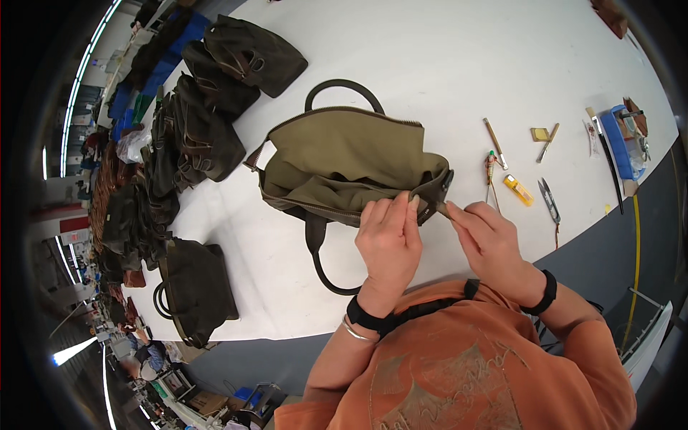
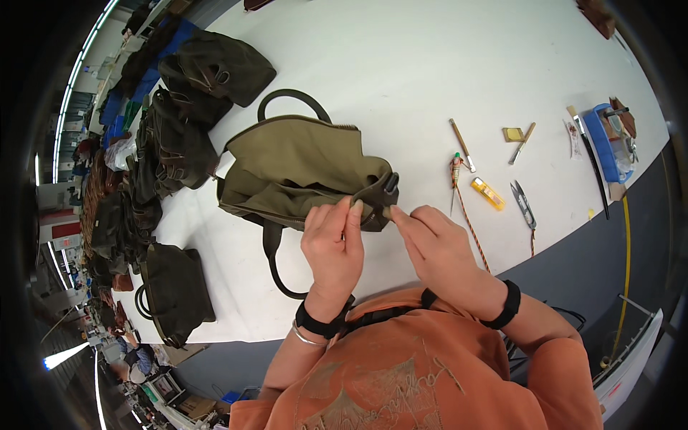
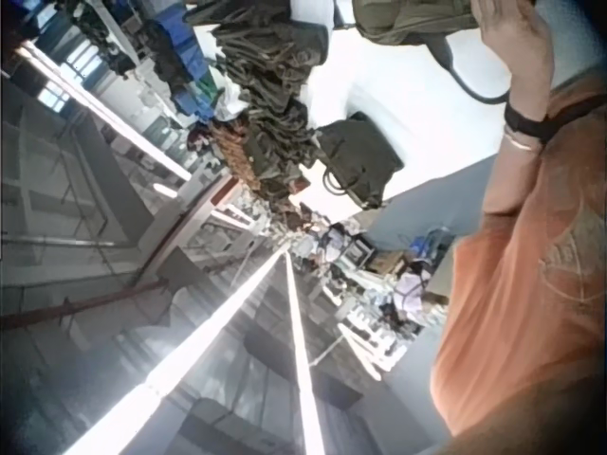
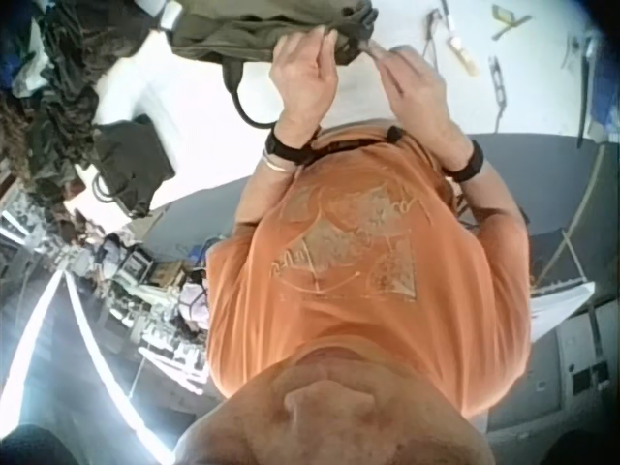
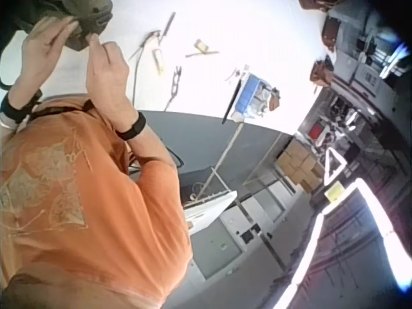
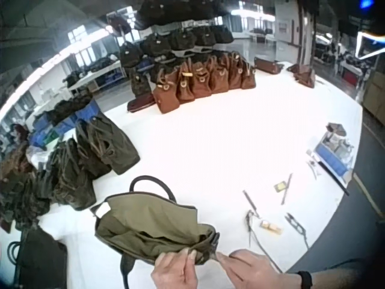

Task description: The person repairs a green canvas bag by applying a substance to the zipper area using a small brush and a wooden block. They then use a colorful tool to manipulate the zipper slider and test the mechanism. Finally, they wipe the exterior of the bag with a sponge-like block.

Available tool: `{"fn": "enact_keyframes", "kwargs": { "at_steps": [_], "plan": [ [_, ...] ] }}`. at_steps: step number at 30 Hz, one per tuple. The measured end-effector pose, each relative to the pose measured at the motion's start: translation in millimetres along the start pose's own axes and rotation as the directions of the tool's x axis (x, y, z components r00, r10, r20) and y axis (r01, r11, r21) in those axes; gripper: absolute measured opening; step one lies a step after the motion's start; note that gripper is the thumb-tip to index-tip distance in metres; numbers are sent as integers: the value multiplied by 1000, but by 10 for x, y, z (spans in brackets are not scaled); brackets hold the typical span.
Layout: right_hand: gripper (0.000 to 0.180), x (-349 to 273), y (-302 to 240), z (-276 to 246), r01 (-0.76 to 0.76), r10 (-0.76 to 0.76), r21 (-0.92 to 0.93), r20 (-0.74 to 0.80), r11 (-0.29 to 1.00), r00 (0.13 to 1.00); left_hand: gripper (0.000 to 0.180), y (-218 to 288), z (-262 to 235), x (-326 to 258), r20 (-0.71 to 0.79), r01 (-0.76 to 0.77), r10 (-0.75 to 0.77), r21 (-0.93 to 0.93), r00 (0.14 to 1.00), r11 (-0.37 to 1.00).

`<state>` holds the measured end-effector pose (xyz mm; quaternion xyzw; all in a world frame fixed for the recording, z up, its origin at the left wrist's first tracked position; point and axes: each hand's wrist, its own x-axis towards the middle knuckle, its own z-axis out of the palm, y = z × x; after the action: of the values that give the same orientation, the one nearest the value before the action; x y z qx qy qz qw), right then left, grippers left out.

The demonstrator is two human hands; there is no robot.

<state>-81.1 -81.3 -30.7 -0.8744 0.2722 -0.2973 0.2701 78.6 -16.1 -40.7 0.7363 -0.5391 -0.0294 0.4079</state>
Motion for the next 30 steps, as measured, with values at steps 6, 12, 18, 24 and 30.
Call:
{"fn": "enact_keyframes", "kwargs": {
  "at_steps": [6,12,18,24,30],
  "plan": [
    [39,119,-78,-113,-58,85,171,-156,984,984,13,-9,21,15,-11,-20,20,-7,1000,1000],
    [36,336,-159,195,-5,50,215,-203,977,978,13,4,12,-11,-7,-29,29,-1,1000,1000],
    [36,255,-125,287,51,-50,10,-102,999,994,13,-36,16,-59,-6,-16,17,18,1000,1000],
    [34,33,-77,-51,-45,61,139,-109,989,992,13,-57,22,-21,-25,-15,16,18,1000,1000],
    [33,256,-142,27,-4,45,204,-197,979,979,14,-19,-5,-36,-8,-4,4,10,1000,1000]
  ]
}}
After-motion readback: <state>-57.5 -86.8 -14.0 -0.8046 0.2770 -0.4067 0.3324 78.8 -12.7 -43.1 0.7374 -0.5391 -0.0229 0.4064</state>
